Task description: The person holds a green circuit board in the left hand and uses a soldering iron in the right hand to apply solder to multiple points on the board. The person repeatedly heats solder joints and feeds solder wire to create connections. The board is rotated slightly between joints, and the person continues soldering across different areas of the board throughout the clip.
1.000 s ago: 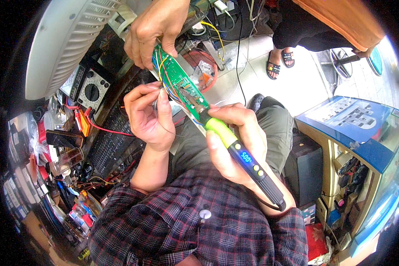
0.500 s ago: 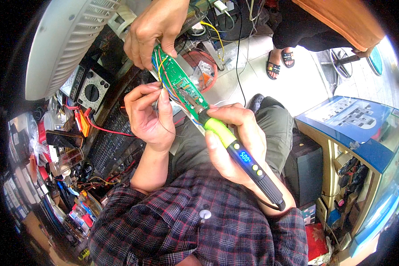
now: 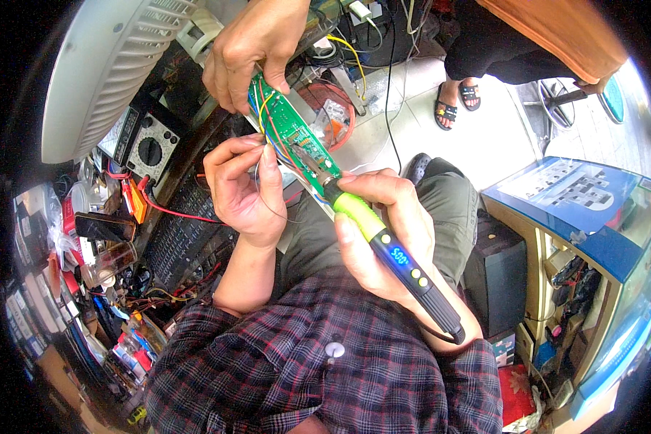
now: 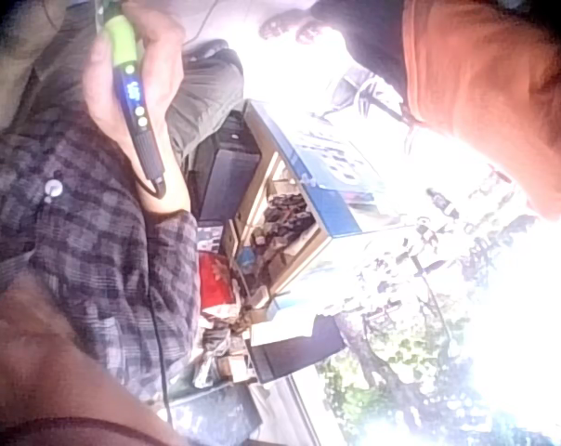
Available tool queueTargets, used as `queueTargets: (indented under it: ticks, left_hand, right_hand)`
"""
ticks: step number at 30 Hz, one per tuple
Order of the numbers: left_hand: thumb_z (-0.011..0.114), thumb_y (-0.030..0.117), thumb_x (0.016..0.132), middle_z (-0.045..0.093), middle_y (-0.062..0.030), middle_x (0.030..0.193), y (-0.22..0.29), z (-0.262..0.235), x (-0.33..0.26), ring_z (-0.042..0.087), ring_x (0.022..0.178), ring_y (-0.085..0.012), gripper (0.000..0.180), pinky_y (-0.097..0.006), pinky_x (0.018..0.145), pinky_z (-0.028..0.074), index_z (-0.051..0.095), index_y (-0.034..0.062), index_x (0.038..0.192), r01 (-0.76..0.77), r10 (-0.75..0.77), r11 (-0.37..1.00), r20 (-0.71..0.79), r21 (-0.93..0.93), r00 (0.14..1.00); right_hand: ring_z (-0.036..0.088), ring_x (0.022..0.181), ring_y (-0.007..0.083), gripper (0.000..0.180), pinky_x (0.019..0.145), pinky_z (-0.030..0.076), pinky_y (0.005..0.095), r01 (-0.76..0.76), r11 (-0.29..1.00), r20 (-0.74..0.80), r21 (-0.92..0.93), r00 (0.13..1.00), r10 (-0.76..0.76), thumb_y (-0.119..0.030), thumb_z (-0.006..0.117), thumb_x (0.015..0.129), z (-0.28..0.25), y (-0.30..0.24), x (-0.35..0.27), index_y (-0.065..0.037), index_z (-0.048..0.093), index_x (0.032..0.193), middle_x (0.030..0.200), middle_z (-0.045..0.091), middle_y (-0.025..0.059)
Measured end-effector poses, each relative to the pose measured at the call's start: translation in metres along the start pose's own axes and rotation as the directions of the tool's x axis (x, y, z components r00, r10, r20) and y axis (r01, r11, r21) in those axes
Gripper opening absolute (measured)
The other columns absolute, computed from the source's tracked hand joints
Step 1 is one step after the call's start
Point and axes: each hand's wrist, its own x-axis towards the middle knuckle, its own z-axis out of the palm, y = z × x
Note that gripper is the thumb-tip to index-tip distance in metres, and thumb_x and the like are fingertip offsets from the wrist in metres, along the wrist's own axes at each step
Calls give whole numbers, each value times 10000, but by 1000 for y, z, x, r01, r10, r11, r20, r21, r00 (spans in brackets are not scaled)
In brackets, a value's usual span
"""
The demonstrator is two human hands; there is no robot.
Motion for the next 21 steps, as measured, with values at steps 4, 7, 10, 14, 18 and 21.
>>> queueTargets:
  ticks: [4, 7, 10, 14, 18, 21]
  left_hand:
    - [819, -46, 832, 654, -133, 1021, 2, 0, 1, 686, 920, -231, 219, -319, 813, 563, 673, 22, 980, -4, 4, 1000, 4, 10, 1000]
    - [818, -48, 831, 655, -133, 1018, 2, 0, 1, 686, 917, -232, 219, -319, 812, 563, 673, 22, 981, -7, 7, 1000, 2, 8, 1000]
    - [816, -51, 831, 655, -134, 1016, -1, 0, -1, 686, 912, -233, 219, -319, 809, 563, 673, 20, 981, 11, -11, 1000, -12, -5, 1000]
    - [815, -52, 831, 655, -135, 1015, 0, 1, -1, 686, 910, -234, 214, -320, 807, 563, 674, 20, 976, 11, -11, 1000, -13, -11, 1000]
    - [818, -42, 832, 654, -135, 1014, 0, 1, -1, 684, 909, -235, 211, -320, 805, 560, 677, 22, 975, 8, -8, 1000, -8, -5, 1000]
    - [822, -34, 832, 654, -134, 1013, -1, 0, -1, 682, 909, -236, 212, -319, 804, 558, 679, 25, 977, 1, -1, 1000, -4, 4, 1000]
  right_hand:
    - [657, 769, 209, 355, 713, 519, 305, 15, 1000, -1, -7, 1000, -15, -121, 716, 933, -1, 1, 0, 32, 564, 1215, 926, 681, 153]
    - [662, 774, 212, 355, 720, 523, 307, -3, 1000, -2, 3, 1000, 3, -112, 711, 929, -2, 0, -1, 33, 563, 1217, 936, 681, 158]
    - [667, 779, 213, 354, 727, 527, 308, 1, 1000, -1, -15, 1000, -1, -105, 709, 926, -2, -2, 0, 34, 563, 1217, 944, 682, 163]
    - [667, 781, 211, 355, 727, 527, 307, -1, 1000, -10, 2, 1000, 1, -106, 711, 925, -1, 0, -1, 36, 564, 1215, 944, 682, 163]
    - [667, 782, 215, 355, 726, 527, 308, -4, 1000, -4, -1, 1000, 4, -107, 714, 925, -1, -1, -1, 38, 564, 1213, 941, 683, 163]
    - [668, 782, 218, 355, 726, 527, 308, 0, 1000, 2, 1, 1000, 0, -109, 715, 926, -1, -1, -1, 39, 564, 1212, 940, 684, 164]
